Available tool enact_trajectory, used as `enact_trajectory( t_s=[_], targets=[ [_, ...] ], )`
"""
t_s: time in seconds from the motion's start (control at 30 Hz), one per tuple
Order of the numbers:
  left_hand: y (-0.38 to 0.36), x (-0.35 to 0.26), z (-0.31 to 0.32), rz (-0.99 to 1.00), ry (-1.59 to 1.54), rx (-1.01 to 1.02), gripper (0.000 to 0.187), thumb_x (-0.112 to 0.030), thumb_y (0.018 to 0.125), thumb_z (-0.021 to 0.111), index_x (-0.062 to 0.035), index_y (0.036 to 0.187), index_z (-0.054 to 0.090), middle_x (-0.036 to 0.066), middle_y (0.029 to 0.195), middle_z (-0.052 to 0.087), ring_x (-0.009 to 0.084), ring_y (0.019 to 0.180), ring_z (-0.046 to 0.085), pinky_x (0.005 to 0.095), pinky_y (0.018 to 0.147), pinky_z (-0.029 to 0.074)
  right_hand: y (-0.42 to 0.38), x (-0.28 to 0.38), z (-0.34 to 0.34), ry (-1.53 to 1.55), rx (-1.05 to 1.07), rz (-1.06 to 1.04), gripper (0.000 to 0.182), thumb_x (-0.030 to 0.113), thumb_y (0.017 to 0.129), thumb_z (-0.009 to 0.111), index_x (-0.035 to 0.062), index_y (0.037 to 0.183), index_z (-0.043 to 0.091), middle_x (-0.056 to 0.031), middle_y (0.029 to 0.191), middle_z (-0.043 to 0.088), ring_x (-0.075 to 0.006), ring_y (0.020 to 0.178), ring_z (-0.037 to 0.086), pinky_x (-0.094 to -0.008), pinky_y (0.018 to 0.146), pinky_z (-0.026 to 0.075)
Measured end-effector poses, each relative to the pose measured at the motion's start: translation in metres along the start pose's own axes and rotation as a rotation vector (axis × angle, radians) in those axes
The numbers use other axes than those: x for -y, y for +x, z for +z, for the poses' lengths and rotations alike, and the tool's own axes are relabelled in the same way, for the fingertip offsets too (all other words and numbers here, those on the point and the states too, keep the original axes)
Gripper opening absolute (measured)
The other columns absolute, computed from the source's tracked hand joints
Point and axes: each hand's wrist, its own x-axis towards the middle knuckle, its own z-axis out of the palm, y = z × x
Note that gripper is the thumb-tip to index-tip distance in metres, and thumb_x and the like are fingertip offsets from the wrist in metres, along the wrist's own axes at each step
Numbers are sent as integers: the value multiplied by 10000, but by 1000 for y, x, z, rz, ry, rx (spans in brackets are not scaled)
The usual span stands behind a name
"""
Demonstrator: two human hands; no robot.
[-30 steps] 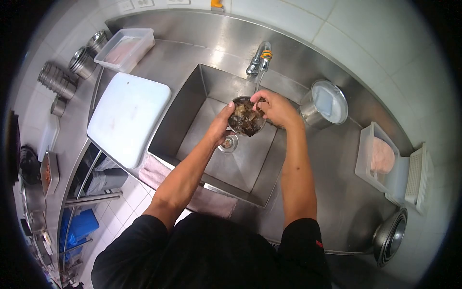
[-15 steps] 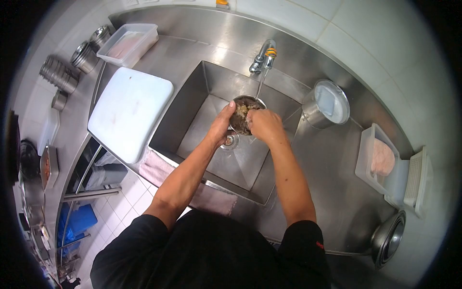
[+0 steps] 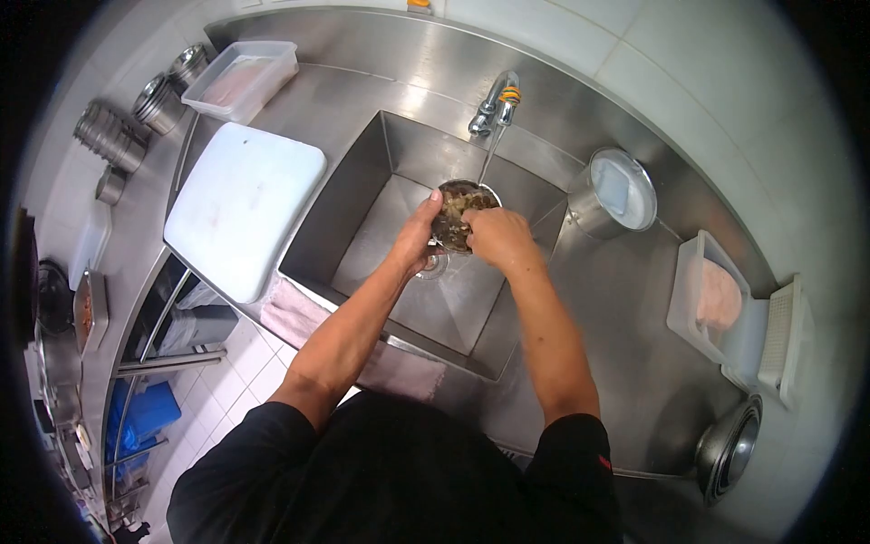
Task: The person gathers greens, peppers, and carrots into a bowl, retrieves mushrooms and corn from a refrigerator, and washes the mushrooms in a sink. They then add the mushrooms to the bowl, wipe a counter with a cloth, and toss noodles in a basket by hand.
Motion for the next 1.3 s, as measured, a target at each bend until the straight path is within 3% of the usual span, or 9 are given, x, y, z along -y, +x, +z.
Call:
enact_trajectory(
  t_s=[0.17,0.4,0.5,0.57,0.7,0.77,0.87,1.27,1.3],
  targets=[
    [10,8,-1,-13,-3,-16,649,-664,952,438,-197,1402,454,60,1359,524,248,1186,506,494,867,442,8,-13,-6,255,-4,64,362,159,813,715,162,1172,673,-147,1054,702,-344,1020,656,-460,890,512],
    [25,11,11,-15,-41,-43,635,-638,961,440,-215,1433,406,71,1433,455,280,1265,436,533,899,422,24,-39,6,253,-226,59,370,153,811,727,160,1177,674,-142,1119,663,-354,1087,618,-466,916,501],
    [29,10,17,-2,-34,-50,610,-615,968,445,-222,1434,408,61,1398,487,270,1231,464,522,885,429,25,-35,10,180,-166,95,351,139,818,715,145,1167,673,-142,1155,639,-348,1119,598,-460,936,490],
    [39,15,17,1,-26,-32,557,-581,971,472,-232,1403,444,36,1297,565,220,1111,553,476,804,464,29,-37,8,160,-139,91,337,128,830,701,133,1165,668,-144,1177,625,-343,1128,589,-456,951,481],
    [44,13,23,12,-23,-42,502,-537,980,482,-233,1380,466,26,1233,608,207,1070,601,476,773,489,40,-52,19,240,-442,-101,292,134,876,647,87,1164,651,-151,1189,628,-352,1124,582,-451,966,467],
    [45,11,27,7,-63,-12,528,-554,972,481,-219,1380,453,50,1294,562,232,1129,540,490,822,461,46,-54,27,275,-589,-233,258,138,904,612,60,1148,649,-155,1188,633,-358,1120,578,-448,969,463],
    [45,7,31,-10,-79,-23,523,-551,972,476,-207,1365,451,67,1320,538,247,1155,511,498,841,450,48,-50,36,373,-706,-204,231,128,936,561,29,1128,644,-159,1184,638,-368,1115,571,-448,971,459],
    [65,12,27,-42,-77,-2,463,-498,989,468,-146,1286,508,69,1188,626,231,995,627,450,737,520,44,-72,28,291,-708,-160,248,95,941,517,62,1155,638,-179,1282,605,-366,1203,536,-432,1041,413],
    [66,10,25,-43,-67,2,464,-496,990,467,-144,1289,512,68,1190,630,226,989,630,441,723,525,39,-80,30,362,-681,-133,257,79,928,515,73,1152,641,-149,1348,582,-313,1113,583,-388,962,467]
  ],
)
